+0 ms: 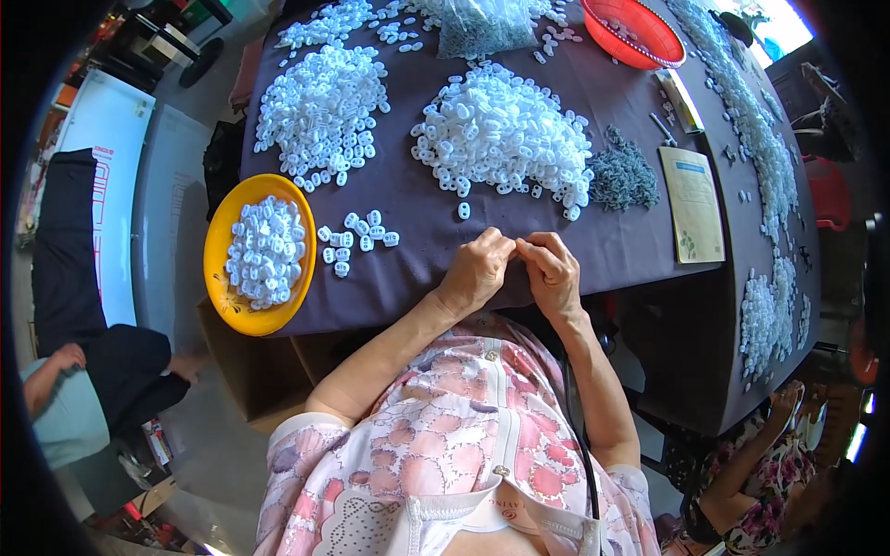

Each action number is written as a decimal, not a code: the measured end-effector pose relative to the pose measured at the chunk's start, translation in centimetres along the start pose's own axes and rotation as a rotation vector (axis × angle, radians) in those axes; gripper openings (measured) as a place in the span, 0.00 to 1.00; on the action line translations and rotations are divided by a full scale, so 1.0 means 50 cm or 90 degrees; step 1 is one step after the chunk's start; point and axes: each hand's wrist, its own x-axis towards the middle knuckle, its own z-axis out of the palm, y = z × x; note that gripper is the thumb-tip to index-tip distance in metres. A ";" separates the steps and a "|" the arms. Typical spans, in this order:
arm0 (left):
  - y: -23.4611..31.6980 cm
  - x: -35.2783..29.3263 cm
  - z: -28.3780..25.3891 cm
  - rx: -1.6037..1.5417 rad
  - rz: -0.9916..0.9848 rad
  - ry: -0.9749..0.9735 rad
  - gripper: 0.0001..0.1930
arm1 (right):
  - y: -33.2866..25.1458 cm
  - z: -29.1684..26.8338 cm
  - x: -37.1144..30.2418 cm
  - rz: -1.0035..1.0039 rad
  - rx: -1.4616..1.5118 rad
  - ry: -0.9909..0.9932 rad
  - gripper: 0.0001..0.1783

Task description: The person assembles plastic cord locks by hand, picking up the small components from the table and fitting them together.

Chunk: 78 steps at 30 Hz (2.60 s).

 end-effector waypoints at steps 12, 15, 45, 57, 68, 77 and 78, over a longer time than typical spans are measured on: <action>0.011 0.004 -0.007 0.049 -0.015 -0.006 0.04 | -0.009 0.001 0.009 -0.034 -0.063 -0.001 0.13; 0.010 0.001 -0.004 0.064 -0.020 -0.023 0.04 | -0.014 -0.005 0.013 -0.035 -0.113 -0.015 0.13; -0.026 -0.003 -0.141 -0.013 -0.347 -0.090 0.07 | 0.060 -0.111 0.006 0.124 -0.161 0.129 0.09; -0.062 -0.046 -0.281 0.200 -0.429 -0.084 0.11 | 0.143 -0.147 0.066 0.056 -0.356 0.085 0.12; -0.052 -0.040 -0.256 0.310 -0.347 -0.042 0.13 | 0.119 -0.143 0.022 0.078 -0.186 0.082 0.11; -0.054 -0.059 -0.261 0.314 -0.371 -0.049 0.11 | 0.108 -0.164 0.015 0.133 -0.204 0.105 0.15; -0.053 -0.058 -0.262 0.309 -0.386 -0.049 0.11 | 0.110 -0.169 0.009 0.139 -0.212 0.102 0.15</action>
